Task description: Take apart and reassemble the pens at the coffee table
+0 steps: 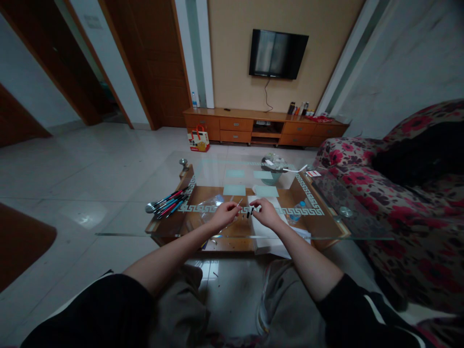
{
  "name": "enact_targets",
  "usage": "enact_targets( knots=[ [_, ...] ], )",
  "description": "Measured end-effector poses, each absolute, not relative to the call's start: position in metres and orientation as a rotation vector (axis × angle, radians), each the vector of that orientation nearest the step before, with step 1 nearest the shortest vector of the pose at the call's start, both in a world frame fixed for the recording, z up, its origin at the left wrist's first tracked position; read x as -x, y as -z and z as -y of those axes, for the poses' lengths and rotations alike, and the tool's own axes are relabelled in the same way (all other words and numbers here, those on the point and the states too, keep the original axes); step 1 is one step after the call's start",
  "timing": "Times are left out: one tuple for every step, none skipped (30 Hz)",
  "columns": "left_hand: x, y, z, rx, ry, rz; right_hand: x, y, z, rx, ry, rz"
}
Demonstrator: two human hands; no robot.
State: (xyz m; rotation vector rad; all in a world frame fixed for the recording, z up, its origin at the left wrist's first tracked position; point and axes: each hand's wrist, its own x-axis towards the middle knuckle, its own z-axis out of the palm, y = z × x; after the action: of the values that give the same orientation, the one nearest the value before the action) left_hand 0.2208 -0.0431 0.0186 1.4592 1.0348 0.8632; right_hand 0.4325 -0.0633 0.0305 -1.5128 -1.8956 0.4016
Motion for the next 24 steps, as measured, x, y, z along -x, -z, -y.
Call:
enact_targets(
  knots=[
    [-0.221, -0.018, 0.043, -1.459, -0.868, -1.037, -0.433, -0.029, 0.063, 1.520, -0.405, 1.899],
    [-0.221, -0.017, 0.043, -1.461, -0.874, -1.035, -0.434, -0.028, 0.062, 1.527, -0.406, 1.899],
    [-0.221, -0.017, 0.043, -1.463, -0.880, -1.031, -0.435, -0.026, 0.061, 1.533, -0.406, 1.898],
    [-0.221, -0.017, 0.043, -1.463, -0.883, -1.025, -0.436, -0.024, 0.061, 1.539, -0.406, 1.897],
    [-0.222, -0.018, 0.043, -1.461, -0.884, -1.019, -0.436, -0.022, 0.060, 1.543, -0.402, 1.892],
    [-0.222, -0.018, 0.043, -1.456, -0.880, -1.016, -0.437, -0.021, 0.059, 1.546, -0.397, 1.888],
    [-0.222, -0.018, 0.043, -1.450, -0.872, -1.017, -0.437, -0.021, 0.059, 1.547, -0.391, 1.882],
    [-0.222, -0.019, 0.043, -1.447, -0.863, -1.021, -0.437, -0.022, 0.059, 1.546, -0.387, 1.873],
    [-0.222, -0.019, 0.043, -1.448, -0.854, -1.025, -0.436, -0.023, 0.059, 1.542, -0.386, 1.855],
    [-0.222, -0.019, 0.043, -1.453, -0.844, -1.028, -0.435, -0.025, 0.059, 1.535, -0.387, 1.827],
    [-0.221, -0.018, 0.043, -1.459, -0.835, -1.032, -0.435, -0.027, 0.059, 1.526, -0.392, 1.789],
    [-0.221, -0.018, 0.043, -1.466, -0.831, -1.036, -0.434, -0.030, 0.059, 1.515, -0.400, 1.747],
    [-0.221, -0.018, 0.043, -1.471, -0.829, -1.039, -0.433, -0.033, 0.060, 1.502, -0.405, 1.705],
    [-0.220, -0.018, 0.043, -1.474, -0.825, -1.041, -0.432, -0.036, 0.061, 1.488, -0.408, 1.670],
    [-0.220, -0.018, 0.043, -1.476, -0.821, -1.045, -0.431, -0.039, 0.062, 1.474, -0.405, 1.642],
    [-0.219, -0.018, 0.044, -1.481, -0.819, -1.051, -0.430, -0.042, 0.062, 1.461, -0.398, 1.624],
    [-0.219, -0.019, 0.044, -1.493, -0.818, -1.056, -0.429, -0.044, 0.063, 1.450, -0.390, 1.612],
    [-0.219, -0.019, 0.044, -1.511, -0.818, -1.059, -0.429, -0.045, 0.064, 1.441, -0.379, 1.600],
    [-0.219, -0.020, 0.044, -1.534, -0.819, -1.061, -0.428, -0.047, 0.064, 1.434, -0.370, 1.587],
    [-0.219, -0.021, 0.044, -1.558, -0.819, -1.058, -0.428, -0.048, 0.065, 1.428, -0.363, 1.572],
    [-0.219, -0.021, 0.044, -1.574, -0.817, -1.057, -0.427, -0.049, 0.065, 1.423, -0.358, 1.555],
    [-0.219, -0.021, 0.044, -1.582, -0.813, -1.055, -0.426, -0.050, 0.065, 1.416, -0.356, 1.540],
    [-0.219, -0.021, 0.044, -1.588, -0.807, -1.057, -0.426, -0.051, 0.065, 1.408, -0.356, 1.527],
    [-0.219, -0.021, 0.044, -1.598, -0.801, -1.062, -0.425, -0.052, 0.065, 1.399, -0.358, 1.517]
  ],
)
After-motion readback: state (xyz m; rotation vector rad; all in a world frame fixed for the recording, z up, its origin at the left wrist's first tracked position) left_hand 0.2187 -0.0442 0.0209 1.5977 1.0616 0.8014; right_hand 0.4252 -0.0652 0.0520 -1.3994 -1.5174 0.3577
